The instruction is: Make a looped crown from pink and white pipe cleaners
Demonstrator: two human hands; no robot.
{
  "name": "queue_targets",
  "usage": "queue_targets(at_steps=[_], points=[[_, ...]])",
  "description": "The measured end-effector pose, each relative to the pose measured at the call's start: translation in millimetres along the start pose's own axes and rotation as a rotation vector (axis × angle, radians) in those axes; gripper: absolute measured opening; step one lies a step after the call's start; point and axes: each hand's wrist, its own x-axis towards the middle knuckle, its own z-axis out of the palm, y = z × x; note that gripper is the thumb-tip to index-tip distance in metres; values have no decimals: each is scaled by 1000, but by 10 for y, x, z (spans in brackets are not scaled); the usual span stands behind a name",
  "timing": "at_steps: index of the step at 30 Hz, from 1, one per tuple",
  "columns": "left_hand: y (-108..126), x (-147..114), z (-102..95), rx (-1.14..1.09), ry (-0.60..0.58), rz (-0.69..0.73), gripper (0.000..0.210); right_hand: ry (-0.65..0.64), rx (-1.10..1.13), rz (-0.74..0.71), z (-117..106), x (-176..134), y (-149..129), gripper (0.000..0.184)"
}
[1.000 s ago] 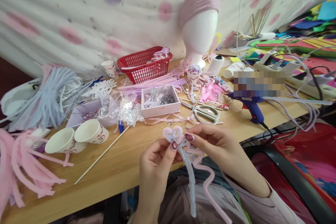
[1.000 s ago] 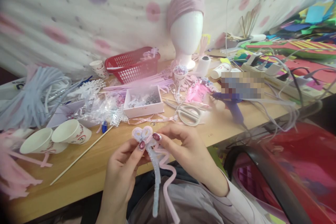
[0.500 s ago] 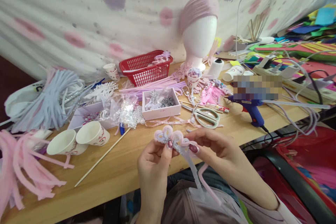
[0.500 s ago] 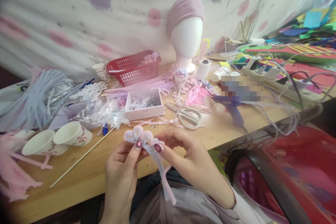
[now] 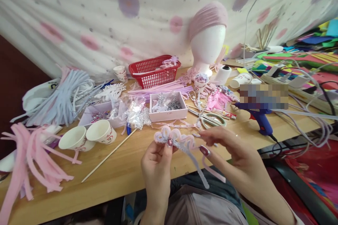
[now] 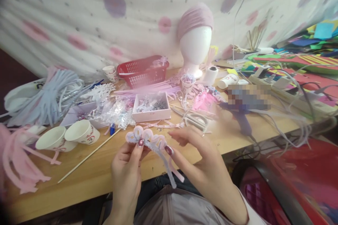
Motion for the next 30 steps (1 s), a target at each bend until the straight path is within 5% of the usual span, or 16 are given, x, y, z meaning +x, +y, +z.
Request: queue_targets(at_steps=[5, 18, 30], points=[[19, -78, 45, 10, 33, 33, 23, -95, -80, -106, 40, 138, -67, 17], [-93, -128, -25, 31, 51, 129, 18, -112, 142, 264, 158, 171, -175, 11], [-93, -180, 18, -81, 43, 29, 26, -65, 231, 330, 223, 94, -202, 16]])
